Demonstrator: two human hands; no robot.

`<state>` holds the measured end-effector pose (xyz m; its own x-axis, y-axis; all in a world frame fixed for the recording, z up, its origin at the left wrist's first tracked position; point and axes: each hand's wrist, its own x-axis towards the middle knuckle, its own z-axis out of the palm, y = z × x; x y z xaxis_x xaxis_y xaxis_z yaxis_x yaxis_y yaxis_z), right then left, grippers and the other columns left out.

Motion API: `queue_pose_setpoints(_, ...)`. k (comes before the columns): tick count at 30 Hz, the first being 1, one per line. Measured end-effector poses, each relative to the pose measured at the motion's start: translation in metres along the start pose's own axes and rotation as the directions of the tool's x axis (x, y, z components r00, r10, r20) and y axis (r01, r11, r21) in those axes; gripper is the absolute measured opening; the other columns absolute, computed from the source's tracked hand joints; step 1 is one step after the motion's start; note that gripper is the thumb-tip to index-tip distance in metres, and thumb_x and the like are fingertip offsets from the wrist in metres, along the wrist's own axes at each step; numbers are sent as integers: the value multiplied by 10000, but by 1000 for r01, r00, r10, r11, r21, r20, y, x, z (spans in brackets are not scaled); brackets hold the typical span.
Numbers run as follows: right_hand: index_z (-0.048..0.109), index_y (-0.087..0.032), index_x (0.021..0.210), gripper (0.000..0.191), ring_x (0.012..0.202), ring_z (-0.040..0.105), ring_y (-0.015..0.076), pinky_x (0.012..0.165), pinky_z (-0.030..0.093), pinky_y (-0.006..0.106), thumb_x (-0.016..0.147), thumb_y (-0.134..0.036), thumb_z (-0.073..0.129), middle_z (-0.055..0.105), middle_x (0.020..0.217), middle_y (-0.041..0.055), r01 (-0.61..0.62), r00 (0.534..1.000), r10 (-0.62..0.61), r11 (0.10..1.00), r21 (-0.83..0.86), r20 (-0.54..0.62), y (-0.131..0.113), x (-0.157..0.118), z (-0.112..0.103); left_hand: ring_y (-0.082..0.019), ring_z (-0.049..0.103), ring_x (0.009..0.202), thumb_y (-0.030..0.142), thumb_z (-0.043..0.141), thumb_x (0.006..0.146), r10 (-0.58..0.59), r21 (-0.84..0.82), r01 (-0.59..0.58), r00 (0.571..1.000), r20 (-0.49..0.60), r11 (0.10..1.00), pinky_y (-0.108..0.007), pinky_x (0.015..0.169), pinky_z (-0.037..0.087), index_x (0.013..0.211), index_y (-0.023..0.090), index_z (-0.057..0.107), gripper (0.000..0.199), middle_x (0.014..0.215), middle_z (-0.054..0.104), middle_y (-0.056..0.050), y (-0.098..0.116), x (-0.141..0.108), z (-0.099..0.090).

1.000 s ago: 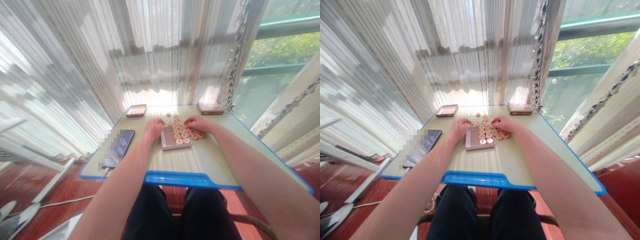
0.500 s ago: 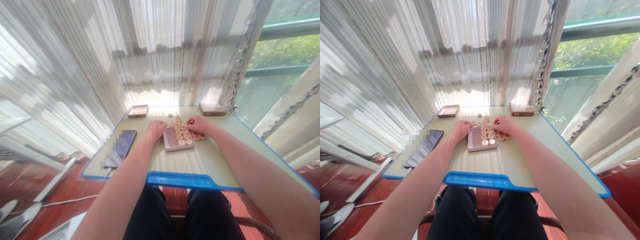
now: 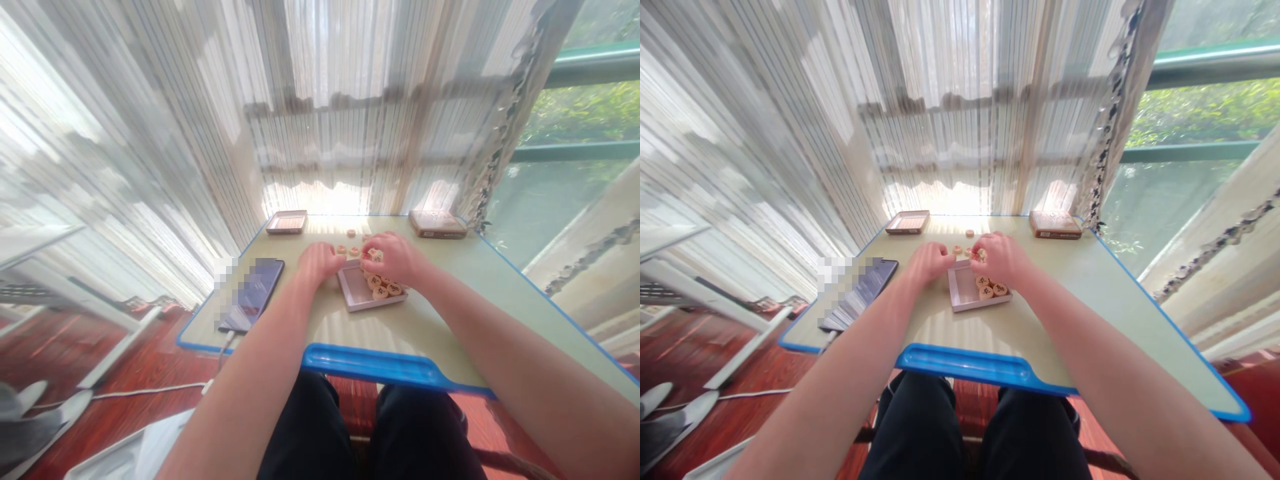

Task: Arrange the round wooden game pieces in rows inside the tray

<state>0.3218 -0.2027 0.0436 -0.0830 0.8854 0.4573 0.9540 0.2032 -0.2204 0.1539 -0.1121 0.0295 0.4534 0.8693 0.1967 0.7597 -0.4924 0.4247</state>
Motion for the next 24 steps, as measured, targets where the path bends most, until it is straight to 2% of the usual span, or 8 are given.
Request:
queue_pose_setpoints(3, 691, -180, 827, 148, 872, 605, 239, 807, 443, 351, 723, -256, 616, 702, 896, 78, -6, 1000, 5, 1000, -19, -30, 5, -1, 2, -207, 535, 587, 278, 559, 672, -10, 50, 9, 1000, 17, 999, -316, 542, 319, 549, 169, 592, 168, 542, 566, -85, 1, -3, -2)
queue_pose_setpoints(6, 686, -189, 817, 134, 864, 607, 239, 803, 447, 355, 724, -263, 625, 700, 894, 73, -12, 999, 11, 1000, -28, -39, 6, -1, 0, -195, 525, 578, 254, 562, 681, 11, 21, -12, 999, 30, 1000, -312, 539, 308, 549, 163, 609, 167, 542, 574, -86, 2, -5, -2)
queue_pose_setpoints(13, 706, -182, 836, 144, 866, 613, 239, 779, 455, 337, 742, -254, 622, 712, 902, 75, -8, 1000, 9, 998, -63, 3, -4, -2, -4, -152, 520, 591, 220, 512, 719, 180, -152, -182, 983, -24, 972, -276, 563, 340, 660, 155, 694, 202, 589, 617, -40, 0, -5, 8)
queue_pose_setpoints(20, 747, -209, 817, 164, 886, 615, 228, 788, 469, 314, 777, -274, 602, 734, 895, 45, -8, 993, 15, 998, -60, 120, -10, -4, -5, -157, 574, 684, 233, 508, 719, 269, -271, -239, 960, 78, 932, -252, 627, 408, 739, 160, 741, 244, 684, 675, -21, 1, -3, 11)
queue_pose_setpoints(24, 753, -244, 858, 169, 943, 611, 216, 792, 468, 294, 777, -296, 613, 712, 993, 30, 27, 987, -25, 1000, -7, 160, -14, -7, -5, -192, 621, 781, 227, 533, 701, 289, -363, -222, 947, 141, 905, -273, 688, 441, 774, 176, 759, 243, 779, 713, -26, 0, -2, 11)
